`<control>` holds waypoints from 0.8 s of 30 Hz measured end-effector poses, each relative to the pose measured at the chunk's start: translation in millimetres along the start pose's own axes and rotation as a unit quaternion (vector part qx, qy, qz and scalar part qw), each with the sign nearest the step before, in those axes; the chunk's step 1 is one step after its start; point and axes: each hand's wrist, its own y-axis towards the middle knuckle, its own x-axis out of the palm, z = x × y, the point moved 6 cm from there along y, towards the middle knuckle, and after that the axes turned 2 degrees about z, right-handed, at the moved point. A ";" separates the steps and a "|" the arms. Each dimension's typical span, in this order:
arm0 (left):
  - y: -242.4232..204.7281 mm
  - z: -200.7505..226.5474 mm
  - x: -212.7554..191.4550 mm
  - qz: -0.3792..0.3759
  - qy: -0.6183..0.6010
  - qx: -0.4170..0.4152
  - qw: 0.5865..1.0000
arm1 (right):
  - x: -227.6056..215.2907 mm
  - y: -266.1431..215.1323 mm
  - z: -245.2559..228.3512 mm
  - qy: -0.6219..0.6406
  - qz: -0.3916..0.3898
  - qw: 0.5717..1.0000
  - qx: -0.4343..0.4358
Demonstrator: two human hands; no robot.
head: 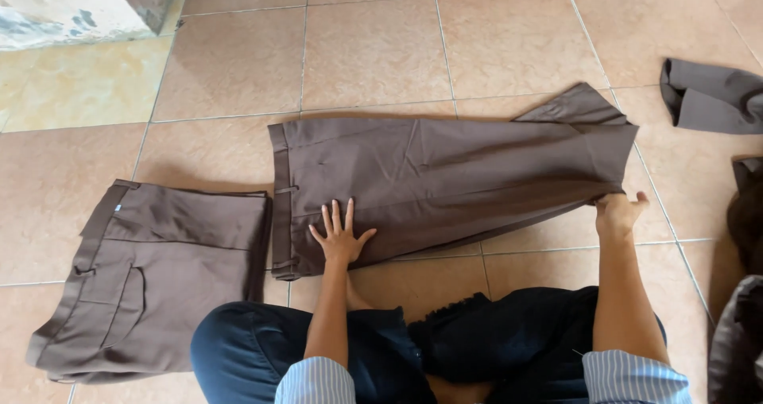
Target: Folding brown trousers neatly on a tiled floor in a sewing factory environment.
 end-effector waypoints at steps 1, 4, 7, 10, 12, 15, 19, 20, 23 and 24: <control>0.2 -4.6 1.0 -0.099 -0.041 -0.021 0.994 | -4.4 7.3 -1.8 0.103 -0.027 0.993 -0.055; 0.5 -18.0 -2.0 -0.098 -0.069 -0.038 0.992 | 46.2 -43.5 -68.8 0.165 -0.103 0.973 -0.126; 3.9 -36.0 -11.3 0.027 -0.062 -0.025 0.997 | 70.9 -73.4 -89.4 0.212 -0.075 0.972 -0.070; 1.1 -42.6 -4.2 0.095 -0.053 -0.001 0.994 | 22.8 -40.1 -31.9 0.258 0.084 0.952 0.144; 1.4 -42.8 -3.1 0.089 -0.050 -0.001 0.995 | 2.5 -30.3 -6.3 0.174 0.138 0.955 0.195; 2.9 -41.5 -3.0 0.051 -0.043 -0.007 0.998 | -33.7 -16.2 30.5 0.102 0.205 0.940 0.251; 15.7 -43.9 8.2 0.001 -0.029 -0.006 1.000 | -52.3 12.9 62.6 -0.279 0.064 0.935 0.210; 19.5 -35.8 7.5 0.007 -0.025 -0.003 1.000 | -34.2 3.5 46.3 -0.272 0.065 0.937 0.209; 7.9 14.0 -22.9 0.129 0.040 0.066 0.989 | 13.1 -34.9 4.2 0.054 0.213 0.957 0.188; -1.3 43.1 -49.2 0.173 -0.017 0.065 0.983 | 51.5 -37.1 -33.5 0.012 0.086 0.996 -0.007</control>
